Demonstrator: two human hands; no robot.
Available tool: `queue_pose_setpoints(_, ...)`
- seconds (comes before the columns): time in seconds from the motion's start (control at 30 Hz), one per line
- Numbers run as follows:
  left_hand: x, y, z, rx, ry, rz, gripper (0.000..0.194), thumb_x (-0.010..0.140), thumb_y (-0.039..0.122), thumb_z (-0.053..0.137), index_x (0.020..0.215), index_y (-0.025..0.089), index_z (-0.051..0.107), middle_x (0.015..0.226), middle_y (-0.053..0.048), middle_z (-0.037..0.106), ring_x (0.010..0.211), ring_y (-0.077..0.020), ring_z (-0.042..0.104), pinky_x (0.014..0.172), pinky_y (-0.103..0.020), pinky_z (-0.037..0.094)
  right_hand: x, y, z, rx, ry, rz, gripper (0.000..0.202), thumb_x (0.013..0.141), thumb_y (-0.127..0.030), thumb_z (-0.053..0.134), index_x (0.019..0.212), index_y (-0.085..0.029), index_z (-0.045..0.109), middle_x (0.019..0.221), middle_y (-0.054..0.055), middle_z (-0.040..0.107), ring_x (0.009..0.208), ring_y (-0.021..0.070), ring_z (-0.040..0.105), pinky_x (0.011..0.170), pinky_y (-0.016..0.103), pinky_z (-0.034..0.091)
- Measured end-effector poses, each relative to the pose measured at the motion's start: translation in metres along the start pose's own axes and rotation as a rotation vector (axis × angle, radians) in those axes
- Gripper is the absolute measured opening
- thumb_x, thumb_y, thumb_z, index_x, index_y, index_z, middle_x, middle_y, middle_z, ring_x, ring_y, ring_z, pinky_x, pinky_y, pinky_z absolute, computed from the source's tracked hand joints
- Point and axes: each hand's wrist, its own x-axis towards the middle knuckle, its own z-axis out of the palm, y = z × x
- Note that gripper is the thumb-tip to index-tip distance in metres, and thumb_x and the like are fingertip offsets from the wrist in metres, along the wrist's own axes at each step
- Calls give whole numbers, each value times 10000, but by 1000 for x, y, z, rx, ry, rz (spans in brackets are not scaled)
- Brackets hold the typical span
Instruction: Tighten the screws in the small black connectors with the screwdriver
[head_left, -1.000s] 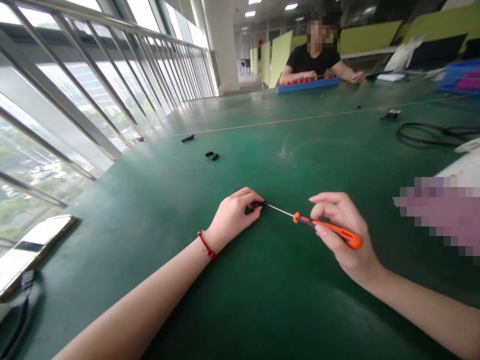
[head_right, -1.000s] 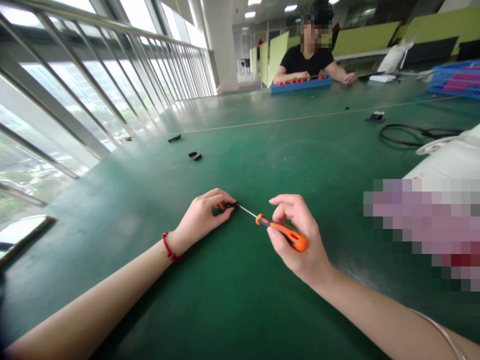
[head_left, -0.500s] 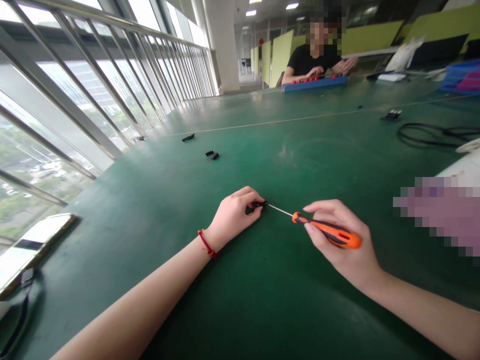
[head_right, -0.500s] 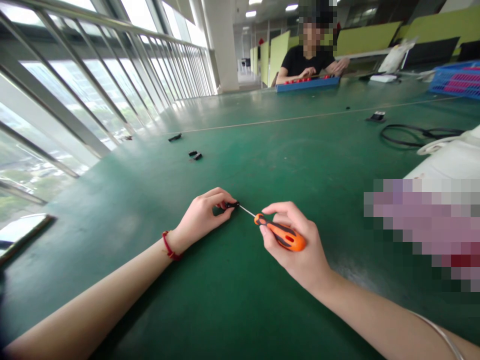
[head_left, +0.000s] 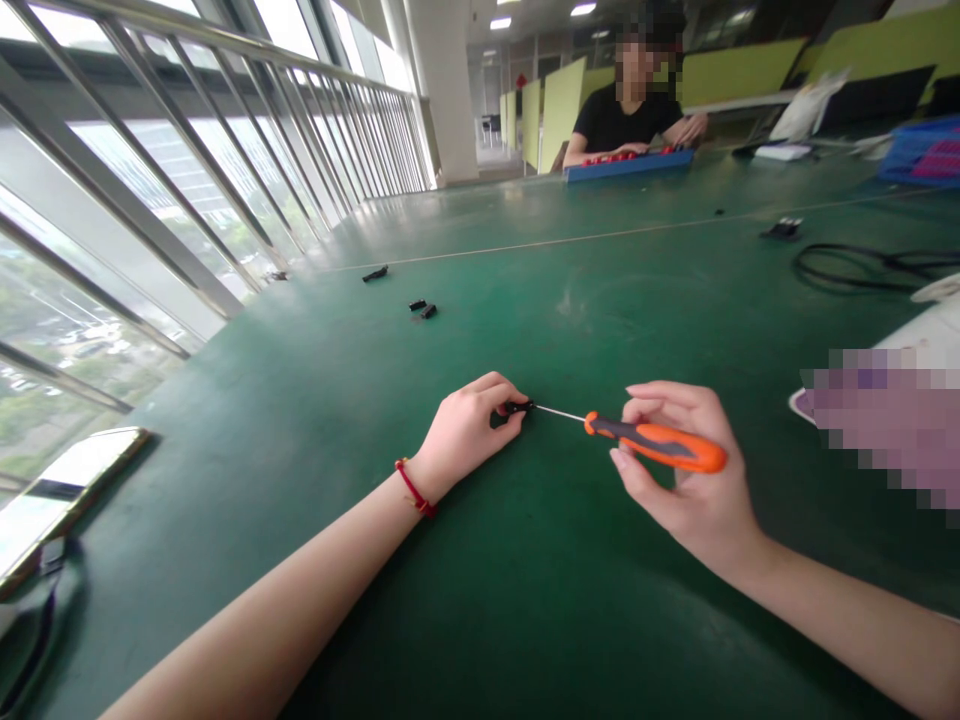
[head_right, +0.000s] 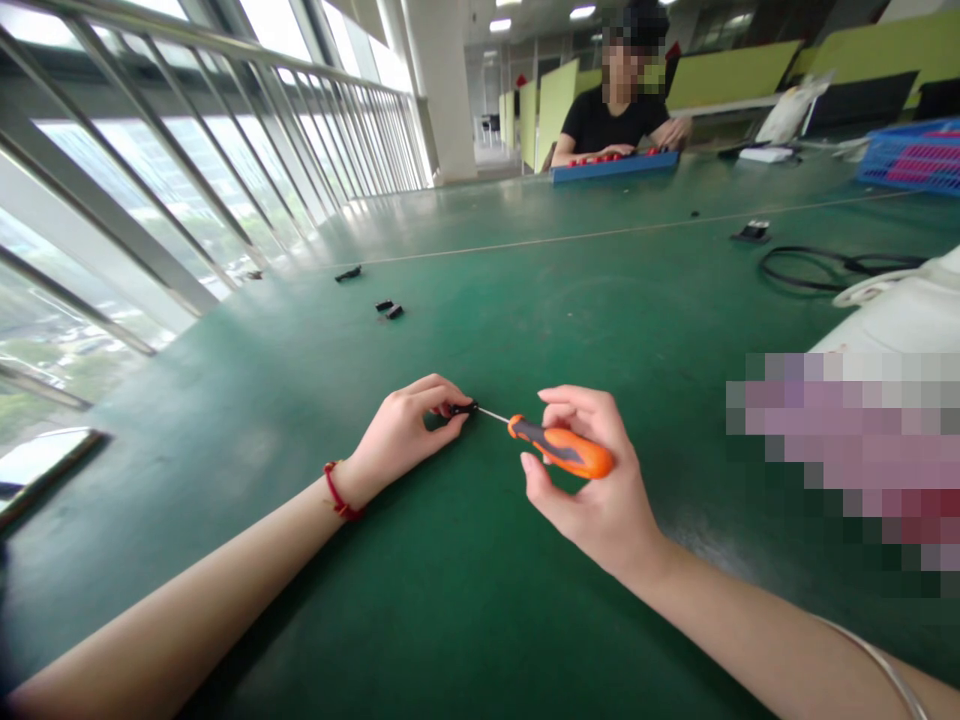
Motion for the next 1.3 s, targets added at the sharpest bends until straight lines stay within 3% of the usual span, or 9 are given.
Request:
queue_pose_setpoints(0.2, 0, 1, 0, -5, 7, -1, 149, 799, 160, 550, 900, 175, 659, 928, -22, 635, 730, -103, 608, 708, -232, 522, 0, 0, -1, -53, -113, 74, 125, 776, -163, 599, 873, -223, 550, 704, -13, 602, 546, 107, 588, 486, 213, 475)
queue_pose_setpoints(0.37, 0, 1, 0, -6, 8, -1, 149, 802, 165, 546, 900, 179, 657, 930, -25, 635, 730, -105, 610, 705, -232, 523, 0, 1, -1, -9, 15, 8, 377, 715, -152, 632, 1059, -227, 498, 773, -2, 553, 684, 150, 600, 629, 278, 532)
queue_pose_setpoints(0.5, 0, 2, -1, -1, 3, -7, 151, 803, 165, 543, 901, 176, 658, 930, -26, 634, 729, -106, 609, 707, -236, 523, -1, -1, -2, -66, -140, 58, 186, 768, -176, 602, 932, -229, 534, 629, -36, 548, 520, 112, 557, 504, 235, 481)
queue_pose_setpoints(0.67, 1, 1, 0, -2, 12, -2, 144, 802, 166, 548, 894, 176, 658, 917, -28, 634, 720, -107, 607, 701, -237, 524, -1, 0, -1, -55, 24, 13, 350, 725, -147, 622, 1044, -231, 504, 833, 22, 572, 739, 162, 609, 672, 297, 537)
queue_pose_setpoints(0.73, 1, 1, 0, -3, 10, -6, 146, 802, 163, 549, 897, 174, 659, 915, -29, 634, 721, -106, 606, 701, -236, 523, 0, 0, -1, -27, -23, 30, 366, 730, -158, 615, 1067, -229, 490, 752, -4, 550, 671, 152, 594, 630, 290, 529)
queue_pose_setpoints(0.83, 1, 1, 0, -5, 3, -10, 151, 804, 161, 548, 905, 170, 661, 923, -28, 633, 724, -103, 604, 708, -235, 519, 0, -2, -2, -75, -139, 78, 170, 772, -190, 598, 928, -229, 541, 673, -19, 579, 544, 122, 579, 503, 242, 478)
queue_pose_setpoints(1.03, 1, 1, 0, -8, 4, -20, 150, 802, 160, 549, 902, 170, 661, 919, -23, 632, 721, -101, 602, 709, -237, 516, 0, 0, -3, -54, -1, 3, 311, 736, -146, 609, 1021, -219, 510, 803, 14, 587, 697, 152, 618, 637, 278, 525)
queue_pose_setpoints(1.2, 1, 1, 0, -10, 7, -13, 152, 802, 162, 548, 905, 174, 660, 925, -28, 636, 724, -106, 606, 712, -241, 521, 0, -2, -3, -57, -201, 88, 158, 778, -186, 592, 924, -220, 540, 670, -24, 595, 531, 113, 584, 493, 230, 470)
queue_pose_setpoints(1.3, 1, 0, 0, -5, 6, -6, 152, 805, 162, 546, 907, 173, 657, 922, -26, 633, 725, -104, 604, 711, -239, 519, 0, -1, -2, -82, -67, 38, 195, 761, -172, 611, 937, -224, 544, 819, 17, 623, 667, 141, 636, 578, 251, 508)
